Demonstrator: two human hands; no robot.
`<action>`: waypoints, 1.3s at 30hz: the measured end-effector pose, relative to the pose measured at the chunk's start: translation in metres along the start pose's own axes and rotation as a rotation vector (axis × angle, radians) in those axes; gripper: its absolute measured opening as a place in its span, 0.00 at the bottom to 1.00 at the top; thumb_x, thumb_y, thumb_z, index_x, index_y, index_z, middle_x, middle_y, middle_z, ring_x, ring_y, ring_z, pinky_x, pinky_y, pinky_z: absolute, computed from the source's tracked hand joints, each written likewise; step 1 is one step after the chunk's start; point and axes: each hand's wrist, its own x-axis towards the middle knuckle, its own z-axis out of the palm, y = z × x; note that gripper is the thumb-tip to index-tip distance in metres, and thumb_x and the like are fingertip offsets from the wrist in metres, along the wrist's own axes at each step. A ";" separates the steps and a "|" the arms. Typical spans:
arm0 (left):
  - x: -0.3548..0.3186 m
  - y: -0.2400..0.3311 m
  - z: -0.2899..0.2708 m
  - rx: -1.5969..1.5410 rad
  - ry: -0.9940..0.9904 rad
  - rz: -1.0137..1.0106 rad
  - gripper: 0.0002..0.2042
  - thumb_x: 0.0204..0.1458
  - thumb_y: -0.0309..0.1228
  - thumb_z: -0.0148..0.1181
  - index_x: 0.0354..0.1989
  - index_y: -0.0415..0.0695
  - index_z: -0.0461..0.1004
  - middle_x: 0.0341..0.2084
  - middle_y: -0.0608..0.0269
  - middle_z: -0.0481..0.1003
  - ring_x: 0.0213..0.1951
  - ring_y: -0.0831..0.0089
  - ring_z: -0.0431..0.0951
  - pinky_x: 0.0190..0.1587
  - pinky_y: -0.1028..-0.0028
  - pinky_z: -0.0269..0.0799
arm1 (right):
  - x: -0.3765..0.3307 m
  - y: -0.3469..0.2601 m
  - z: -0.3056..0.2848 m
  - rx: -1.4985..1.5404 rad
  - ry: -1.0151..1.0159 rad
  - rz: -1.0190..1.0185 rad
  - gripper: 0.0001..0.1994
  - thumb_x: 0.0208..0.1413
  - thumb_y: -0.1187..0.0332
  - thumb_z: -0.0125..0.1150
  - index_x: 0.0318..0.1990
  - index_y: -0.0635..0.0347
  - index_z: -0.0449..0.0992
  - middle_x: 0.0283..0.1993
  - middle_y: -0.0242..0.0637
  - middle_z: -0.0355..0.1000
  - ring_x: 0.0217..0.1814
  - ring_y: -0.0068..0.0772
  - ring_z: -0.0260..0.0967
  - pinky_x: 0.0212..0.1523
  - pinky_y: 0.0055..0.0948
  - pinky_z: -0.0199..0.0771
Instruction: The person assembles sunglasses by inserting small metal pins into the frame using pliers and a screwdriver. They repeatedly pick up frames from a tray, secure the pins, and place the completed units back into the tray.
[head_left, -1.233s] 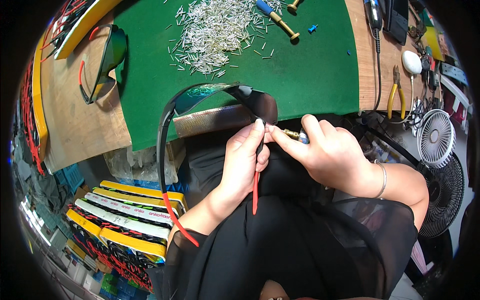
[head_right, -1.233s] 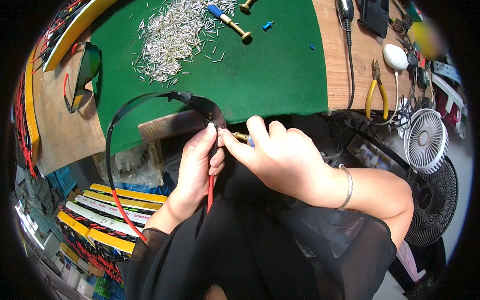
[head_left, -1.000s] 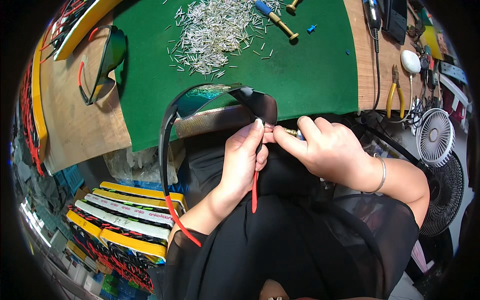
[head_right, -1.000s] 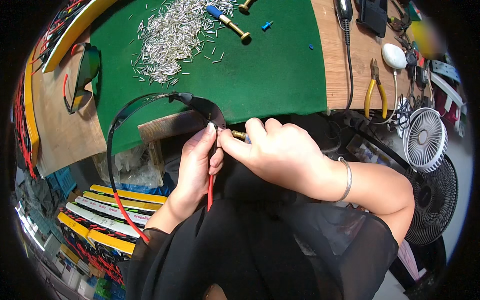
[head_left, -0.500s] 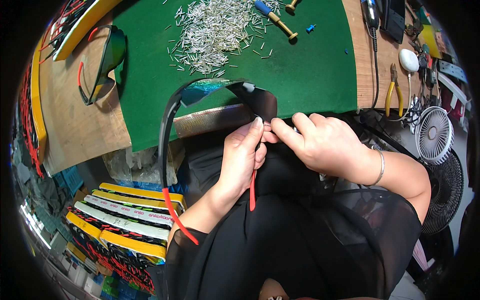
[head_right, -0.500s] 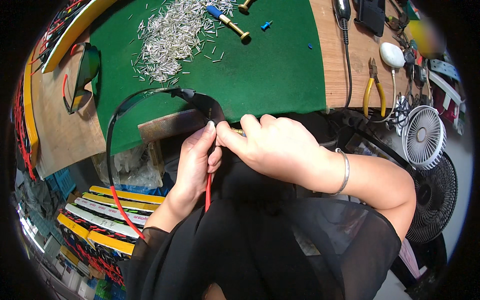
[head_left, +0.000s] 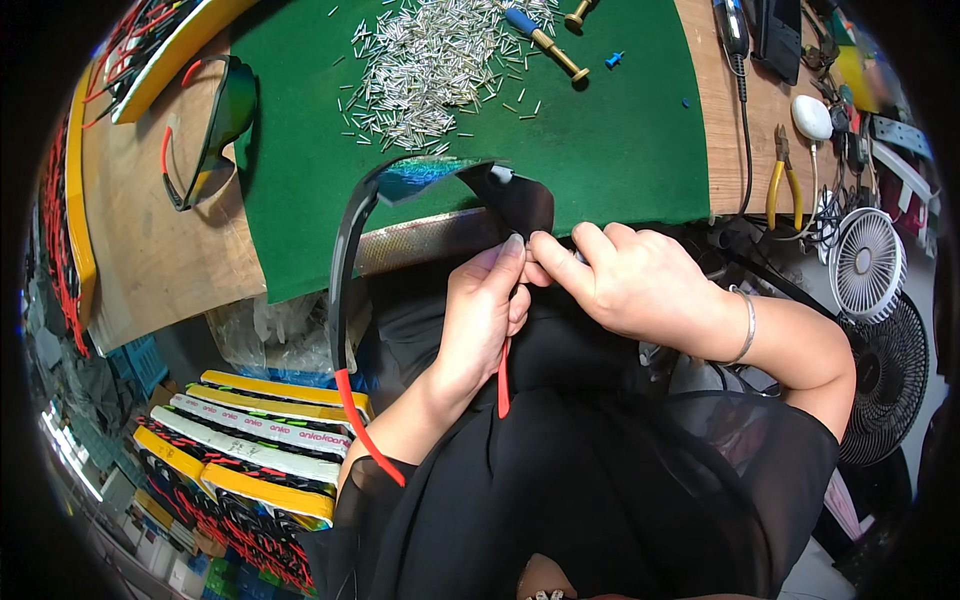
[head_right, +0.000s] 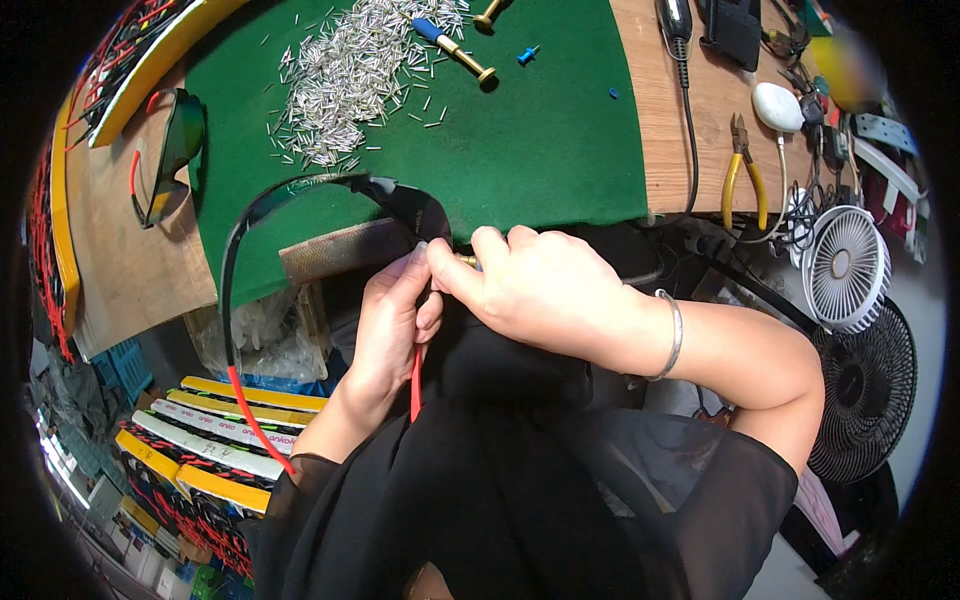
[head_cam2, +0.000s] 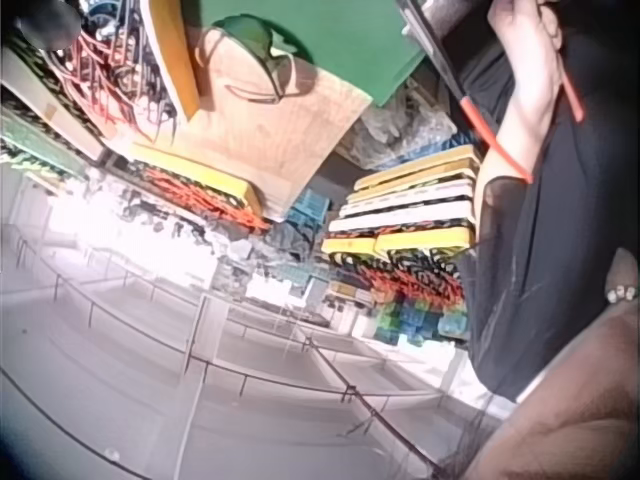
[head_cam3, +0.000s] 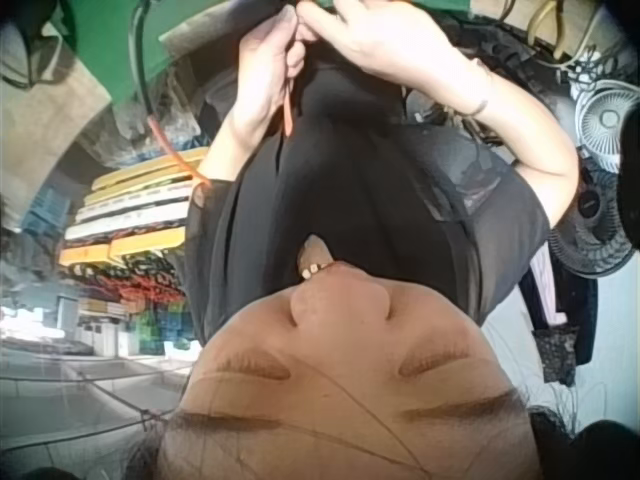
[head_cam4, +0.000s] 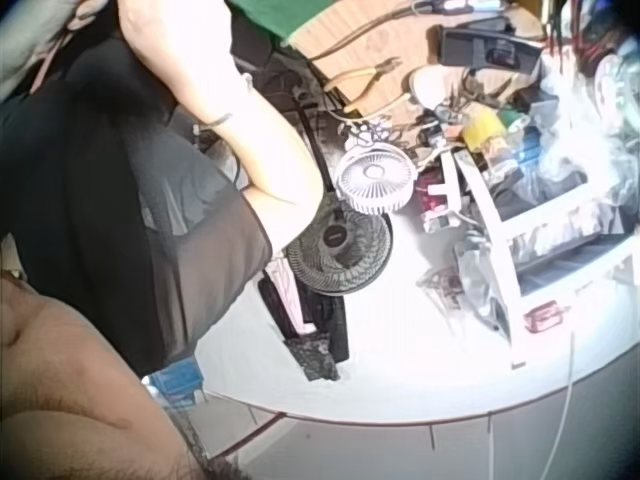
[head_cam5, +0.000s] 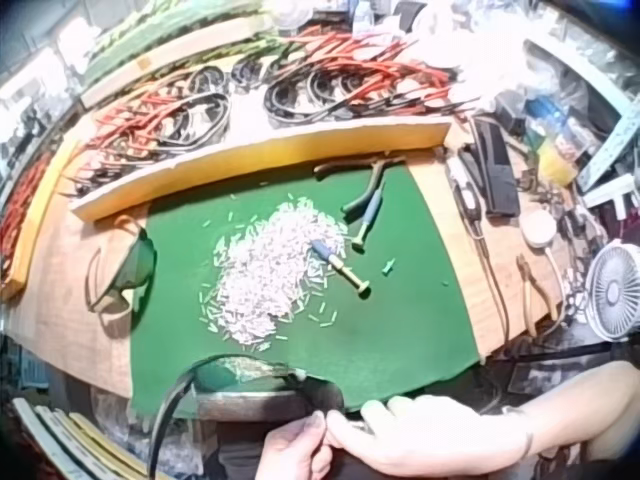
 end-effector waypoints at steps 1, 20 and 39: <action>0.000 0.000 0.000 0.004 -0.001 0.000 0.17 0.59 0.37 0.42 0.24 0.38 0.69 0.19 0.67 0.68 0.12 0.88 0.56 0.12 0.86 0.49 | 0.000 -0.001 0.000 0.004 -0.004 0.008 0.17 0.46 0.69 0.51 0.45 0.61 0.66 0.19 0.36 0.62 0.16 0.31 0.66 0.14 0.26 0.69; -0.002 0.003 0.003 0.035 0.012 0.019 0.17 0.59 0.39 0.42 0.23 0.40 0.68 0.13 0.71 0.63 0.10 0.89 0.54 0.11 0.86 0.48 | -0.005 -0.003 0.003 -0.076 0.066 -0.013 0.18 0.46 0.68 0.51 0.47 0.58 0.67 0.22 0.34 0.62 0.19 0.29 0.66 0.15 0.24 0.68; -0.020 0.038 0.001 0.094 -0.097 0.121 0.12 0.56 0.26 0.43 0.47 0.37 0.67 0.19 0.76 0.64 0.20 0.92 0.59 0.23 0.90 0.55 | 0.007 0.039 -0.039 0.244 0.366 0.180 0.28 0.44 0.61 0.62 0.51 0.66 0.63 0.43 0.49 0.64 0.45 0.45 0.63 0.45 0.35 0.64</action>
